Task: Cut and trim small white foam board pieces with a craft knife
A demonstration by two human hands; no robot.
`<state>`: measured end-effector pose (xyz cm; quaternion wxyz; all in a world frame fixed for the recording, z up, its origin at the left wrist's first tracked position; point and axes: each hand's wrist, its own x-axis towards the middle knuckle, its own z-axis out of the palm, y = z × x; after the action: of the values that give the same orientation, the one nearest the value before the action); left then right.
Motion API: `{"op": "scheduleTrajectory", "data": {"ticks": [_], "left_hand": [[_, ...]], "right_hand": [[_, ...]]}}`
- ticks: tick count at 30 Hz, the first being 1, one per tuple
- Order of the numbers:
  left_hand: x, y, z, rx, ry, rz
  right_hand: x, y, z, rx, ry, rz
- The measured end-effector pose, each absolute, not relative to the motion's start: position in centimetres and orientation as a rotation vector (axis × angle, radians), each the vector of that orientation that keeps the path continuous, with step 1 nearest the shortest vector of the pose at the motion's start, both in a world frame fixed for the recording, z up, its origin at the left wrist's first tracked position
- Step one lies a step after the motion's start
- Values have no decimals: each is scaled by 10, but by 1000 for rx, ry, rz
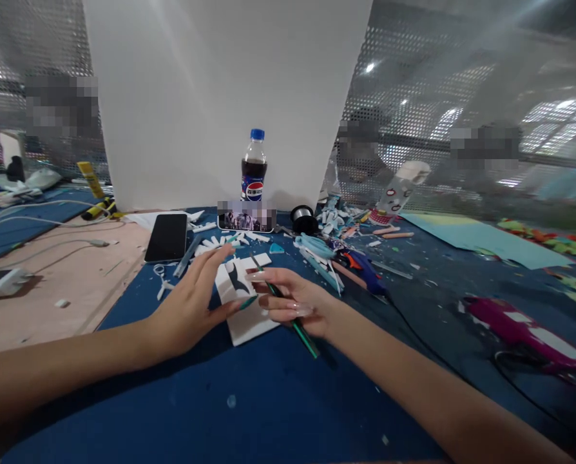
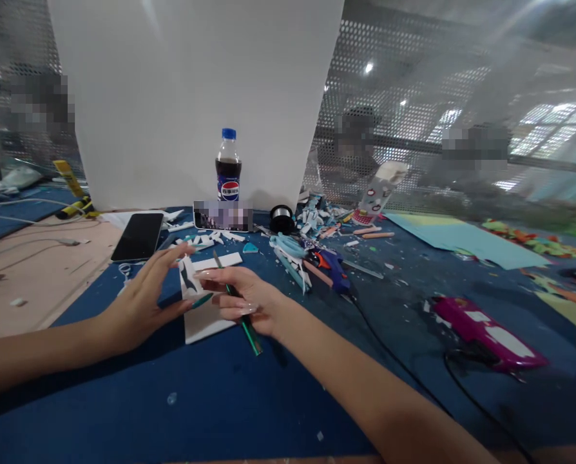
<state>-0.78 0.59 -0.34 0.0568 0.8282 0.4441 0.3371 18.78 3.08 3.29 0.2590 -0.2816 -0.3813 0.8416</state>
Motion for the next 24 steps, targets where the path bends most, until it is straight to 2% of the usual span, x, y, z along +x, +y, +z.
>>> {"op": "scheduleTrajectory", "data": {"ticks": [5, 9, 15, 17, 21, 24], "left_hand": [[-3, 15, -3, 2462, 1308, 1043], [0, 17, -1, 2507, 1297, 991], [3, 16, 4, 2507, 1278, 1116], [1, 12, 7, 2610, 1034, 1132], [0, 4, 13, 2656, 442, 521], [3, 3, 17, 2526, 501, 316]], "right_hand": [[189, 34, 24, -700, -941, 2375], [190, 35, 23, -737, -943, 2311], [188, 35, 23, -1028, -1064, 1813], [190, 39, 21, -1081, -1022, 1702], [194, 51, 15, -1051, -941, 1638], [194, 58, 9, -1039, -908, 1632]]}}
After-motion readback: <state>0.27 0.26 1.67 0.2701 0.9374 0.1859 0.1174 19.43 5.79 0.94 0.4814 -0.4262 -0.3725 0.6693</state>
